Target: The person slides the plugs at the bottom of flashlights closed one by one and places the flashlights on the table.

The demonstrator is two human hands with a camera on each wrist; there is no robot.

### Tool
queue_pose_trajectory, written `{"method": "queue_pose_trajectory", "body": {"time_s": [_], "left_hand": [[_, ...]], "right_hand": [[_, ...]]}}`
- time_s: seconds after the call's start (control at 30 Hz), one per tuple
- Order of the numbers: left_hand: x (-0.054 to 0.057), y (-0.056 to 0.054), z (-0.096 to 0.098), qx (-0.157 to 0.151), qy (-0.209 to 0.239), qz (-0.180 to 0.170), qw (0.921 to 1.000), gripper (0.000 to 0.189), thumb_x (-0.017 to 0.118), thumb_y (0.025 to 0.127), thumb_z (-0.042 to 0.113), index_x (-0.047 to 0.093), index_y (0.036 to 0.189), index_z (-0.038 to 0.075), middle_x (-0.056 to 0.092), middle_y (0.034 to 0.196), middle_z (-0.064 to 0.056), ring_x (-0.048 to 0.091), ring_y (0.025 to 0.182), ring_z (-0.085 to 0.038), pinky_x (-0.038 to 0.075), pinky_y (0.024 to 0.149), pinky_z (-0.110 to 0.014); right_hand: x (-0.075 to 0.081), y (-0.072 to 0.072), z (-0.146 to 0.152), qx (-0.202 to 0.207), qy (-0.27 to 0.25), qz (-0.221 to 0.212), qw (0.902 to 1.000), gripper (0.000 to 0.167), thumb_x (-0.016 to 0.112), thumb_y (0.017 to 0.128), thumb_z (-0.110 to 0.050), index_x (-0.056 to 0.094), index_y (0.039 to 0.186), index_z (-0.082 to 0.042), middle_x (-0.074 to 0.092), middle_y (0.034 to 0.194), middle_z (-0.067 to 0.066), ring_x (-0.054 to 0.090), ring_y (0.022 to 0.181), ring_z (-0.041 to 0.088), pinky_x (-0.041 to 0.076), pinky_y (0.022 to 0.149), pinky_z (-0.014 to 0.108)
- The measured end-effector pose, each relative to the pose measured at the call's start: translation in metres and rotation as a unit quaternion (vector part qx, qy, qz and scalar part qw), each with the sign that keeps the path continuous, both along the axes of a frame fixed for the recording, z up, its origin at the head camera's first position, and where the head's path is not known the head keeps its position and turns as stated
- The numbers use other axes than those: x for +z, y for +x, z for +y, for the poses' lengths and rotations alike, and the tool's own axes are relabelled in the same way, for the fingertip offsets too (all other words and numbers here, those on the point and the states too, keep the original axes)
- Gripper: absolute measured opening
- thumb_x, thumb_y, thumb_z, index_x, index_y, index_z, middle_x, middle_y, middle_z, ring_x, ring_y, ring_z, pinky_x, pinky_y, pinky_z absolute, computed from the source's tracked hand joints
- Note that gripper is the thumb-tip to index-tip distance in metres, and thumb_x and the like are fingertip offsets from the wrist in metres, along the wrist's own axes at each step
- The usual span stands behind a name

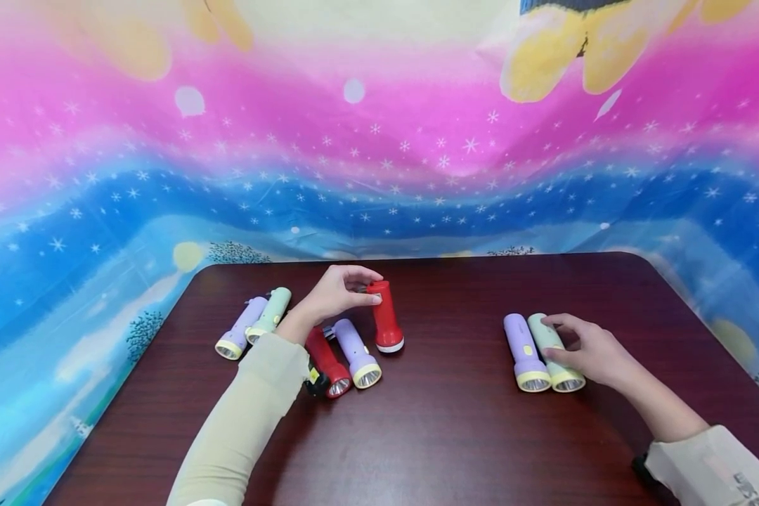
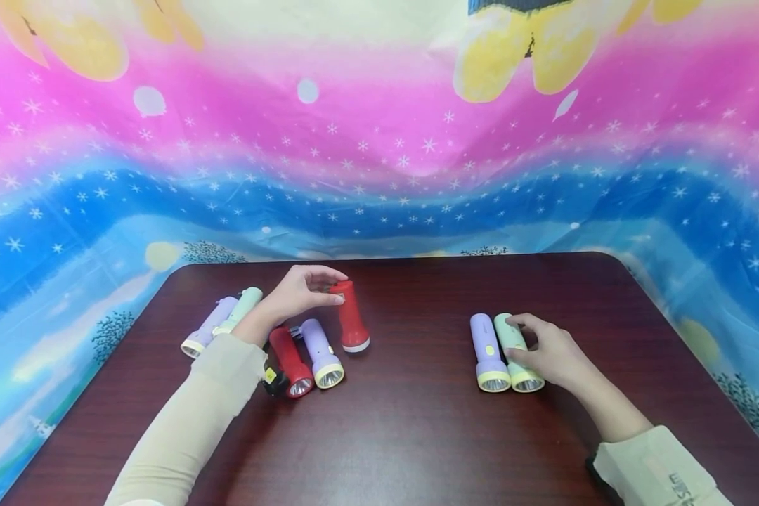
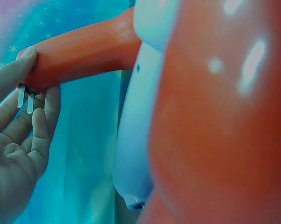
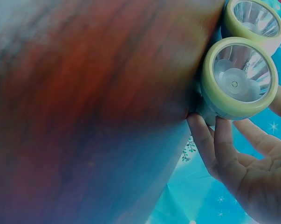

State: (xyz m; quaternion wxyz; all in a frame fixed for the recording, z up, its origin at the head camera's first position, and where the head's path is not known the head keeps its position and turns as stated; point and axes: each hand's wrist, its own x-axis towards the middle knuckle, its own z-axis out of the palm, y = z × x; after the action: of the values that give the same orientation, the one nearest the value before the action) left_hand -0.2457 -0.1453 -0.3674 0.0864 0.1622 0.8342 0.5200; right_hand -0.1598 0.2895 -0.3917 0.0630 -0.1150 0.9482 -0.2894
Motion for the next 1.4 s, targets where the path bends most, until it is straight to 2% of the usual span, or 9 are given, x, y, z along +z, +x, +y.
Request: {"method": "queue_pose_trajectory", "body": {"time_s": [0.23,0.53,0.77,1.03,1.4], "left_hand": [[0.006,0.005,0.005,0.014,0.006,0.002,0.9999,0.040,0.081,0.082,0.018,0.071,0.121,0.012,0.070,0.119,-0.009,0.068,0.098,-0.021,0.058,0.086,-0.034],[0.013,0.015,0.017,0.016,0.019,0.001,0.9997,0.040,0.082,0.081,0.019,0.072,0.119,0.012,0.072,0.115,-0.009,0.069,0.095,-0.020,0.059,0.083,-0.033],[0.015,0.020,0.025,0.013,0.038,0.034,0.9986,0.040,0.083,0.080,0.017,0.073,0.118,0.009,0.073,0.113,-0.010,0.070,0.096,-0.019,0.059,0.084,-0.032],[0.021,0.026,0.034,0.000,0.060,0.051,0.9969,0.037,0.083,0.080,0.016,0.073,0.115,0.008,0.074,0.111,-0.010,0.069,0.092,-0.017,0.059,0.082,-0.031],[0.029,0.032,0.043,-0.005,0.066,0.048,0.9966,0.040,0.083,0.081,0.015,0.072,0.117,0.004,0.074,0.111,-0.010,0.069,0.093,-0.017,0.059,0.082,-0.031]], "right_hand": [[0.000,0.001,0.000,0.003,-0.001,0.004,1.0000,0.058,0.074,0.090,-0.021,0.050,0.138,0.001,0.058,0.125,0.036,0.067,0.093,0.037,0.057,0.071,0.046],[0.000,0.001,-0.001,-0.001,0.000,0.001,1.0000,0.058,0.074,0.089,-0.021,0.050,0.138,0.001,0.057,0.125,0.036,0.067,0.092,0.036,0.057,0.070,0.046],[0.001,0.001,-0.001,-0.002,-0.001,0.000,1.0000,0.059,0.074,0.089,-0.020,0.050,0.138,0.002,0.057,0.125,0.037,0.067,0.093,0.037,0.058,0.070,0.046],[0.000,0.000,0.001,-0.005,-0.006,-0.002,1.0000,0.060,0.074,0.090,-0.022,0.049,0.138,0.003,0.058,0.123,0.035,0.067,0.094,0.038,0.058,0.071,0.046],[0.013,-0.002,-0.003,-0.010,-0.016,0.018,0.9997,0.059,0.071,0.092,-0.022,0.049,0.139,0.004,0.060,0.121,0.034,0.068,0.096,0.040,0.058,0.074,0.046]]}}
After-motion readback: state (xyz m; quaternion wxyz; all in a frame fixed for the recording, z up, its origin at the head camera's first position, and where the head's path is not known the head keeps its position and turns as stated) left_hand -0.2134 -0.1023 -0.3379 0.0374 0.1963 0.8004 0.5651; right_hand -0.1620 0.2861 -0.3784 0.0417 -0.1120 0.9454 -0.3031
